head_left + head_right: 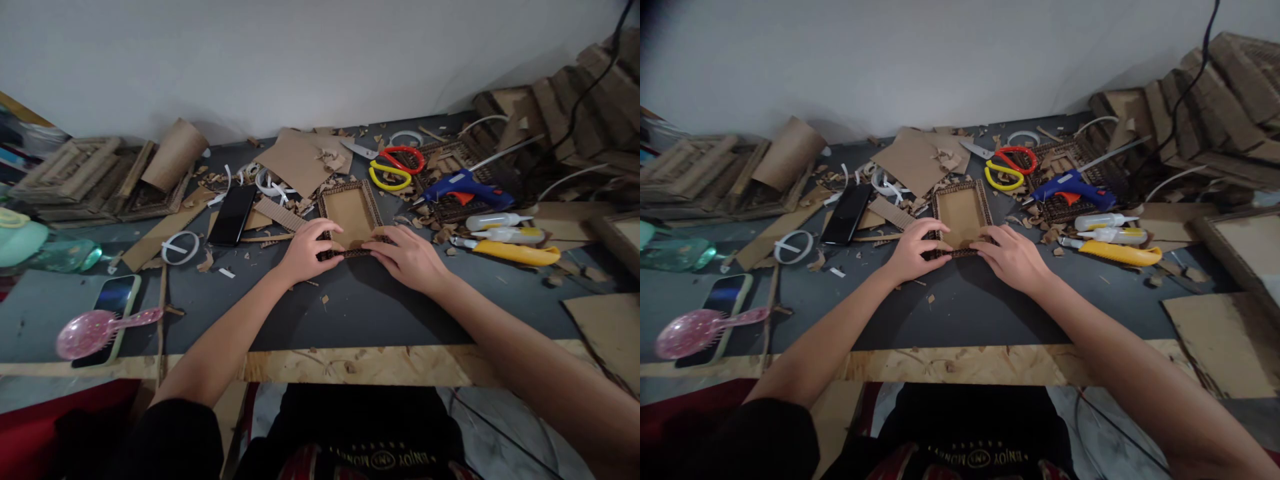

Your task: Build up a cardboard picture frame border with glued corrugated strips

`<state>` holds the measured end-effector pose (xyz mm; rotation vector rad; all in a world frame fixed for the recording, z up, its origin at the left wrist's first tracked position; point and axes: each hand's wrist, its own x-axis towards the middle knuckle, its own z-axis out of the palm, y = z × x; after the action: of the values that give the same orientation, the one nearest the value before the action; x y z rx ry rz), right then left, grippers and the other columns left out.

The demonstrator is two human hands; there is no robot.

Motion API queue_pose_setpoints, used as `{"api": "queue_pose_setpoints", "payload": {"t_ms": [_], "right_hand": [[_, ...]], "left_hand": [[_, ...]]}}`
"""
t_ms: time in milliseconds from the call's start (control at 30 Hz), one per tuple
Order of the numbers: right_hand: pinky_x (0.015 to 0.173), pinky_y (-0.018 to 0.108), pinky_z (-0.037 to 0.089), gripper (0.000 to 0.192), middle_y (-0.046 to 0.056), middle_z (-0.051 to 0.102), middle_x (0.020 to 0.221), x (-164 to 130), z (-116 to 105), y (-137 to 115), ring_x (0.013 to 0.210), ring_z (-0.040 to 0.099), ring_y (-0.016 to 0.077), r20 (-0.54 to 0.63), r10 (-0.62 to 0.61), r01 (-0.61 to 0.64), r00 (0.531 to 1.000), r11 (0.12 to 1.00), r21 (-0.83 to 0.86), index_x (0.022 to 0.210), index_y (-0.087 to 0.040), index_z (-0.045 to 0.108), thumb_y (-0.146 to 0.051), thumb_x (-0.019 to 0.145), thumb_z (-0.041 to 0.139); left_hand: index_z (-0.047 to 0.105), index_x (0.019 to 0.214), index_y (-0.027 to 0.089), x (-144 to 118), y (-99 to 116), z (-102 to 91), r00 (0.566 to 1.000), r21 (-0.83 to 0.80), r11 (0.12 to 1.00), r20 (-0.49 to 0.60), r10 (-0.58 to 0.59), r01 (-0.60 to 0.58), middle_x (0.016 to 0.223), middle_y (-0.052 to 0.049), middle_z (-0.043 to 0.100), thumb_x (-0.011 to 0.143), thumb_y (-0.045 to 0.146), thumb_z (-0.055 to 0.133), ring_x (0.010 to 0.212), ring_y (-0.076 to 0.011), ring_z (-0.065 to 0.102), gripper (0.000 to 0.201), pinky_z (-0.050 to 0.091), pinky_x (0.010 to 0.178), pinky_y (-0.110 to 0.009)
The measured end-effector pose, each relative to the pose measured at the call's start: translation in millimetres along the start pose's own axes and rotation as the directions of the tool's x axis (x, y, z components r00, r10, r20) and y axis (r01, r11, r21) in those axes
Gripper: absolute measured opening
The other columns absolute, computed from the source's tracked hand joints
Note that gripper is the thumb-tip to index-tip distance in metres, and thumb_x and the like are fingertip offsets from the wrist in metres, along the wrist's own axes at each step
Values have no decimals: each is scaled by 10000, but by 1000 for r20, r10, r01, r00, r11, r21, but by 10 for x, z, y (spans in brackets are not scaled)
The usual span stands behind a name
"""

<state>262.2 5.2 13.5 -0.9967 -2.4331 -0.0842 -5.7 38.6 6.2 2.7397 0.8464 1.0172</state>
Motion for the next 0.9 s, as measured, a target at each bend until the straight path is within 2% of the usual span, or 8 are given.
{"api": "queue_pose_setpoints", "payload": {"t_ms": [167, 367, 533, 767, 900], "right_hand": [[802, 360, 525, 251, 113, 700, 1109, 27, 29, -47, 916, 616, 219, -26, 20, -21, 999, 998, -59, 1105, -199, 747, -303, 995, 547], [769, 351, 490, 236, 106, 705, 1054, 62, 77, -97, 904, 604, 222, -21, 27, -28, 999, 996, -80, 1028, -188, 748, -276, 1000, 530], [792, 359, 498, 241, 111, 705, 1019, 80, 120, -104, 889, 591, 226, -4, 60, -60, 998, 997, -47, 998, -150, 727, -255, 1004, 510], [781, 359, 519, 244, 106, 699, 985, 84, 107, -112, 877, 581, 230, -5, 43, -43, 999, 997, -62, 1003, -141, 736, -254, 997, 519], [800, 369, 527, 235, 107, 706, 1048, 58, 89, -86, 897, 590, 232, -2, 51, -51, 999, 998, -48, 1053, -152, 741, -259, 987, 542]], "left_hand": [[759, 875, 206, -10, 22, -18, 1000, 31, 1000, -26, -1, 2, 1232, -121, 655, 933, 390, 662, 1206, -279, 603, 216, 508, 1042, -491], [764, 955, 194, 22, 229, 59, 988, 114, 983, -79, -134, 142, 1329, -138, 607, 933, 475, 642, 1276, -314, 551, 307, 457, 1100, -529], [770, 894, 179, 78, 396, 182, 980, 129, 972, -35, -195, 198, 1316, -122, 617, 940, 336, 656, 1274, -302, 551, 199, 456, 1109, -508], [710, 732, 165, 96, 353, 199, 983, 152, 971, 1, -184, 182, 1205, -119, 639, 935, 334, 663, 1241, -304, 563, 268, 483, 1082, -501], [688, 726, 156, 93, 333, 208, 987, 144, 976, 0, -163, 161, 1179, -126, 638, 935, 337, 662, 1225, -303, 565, 278, 489, 1077, -496]]}}
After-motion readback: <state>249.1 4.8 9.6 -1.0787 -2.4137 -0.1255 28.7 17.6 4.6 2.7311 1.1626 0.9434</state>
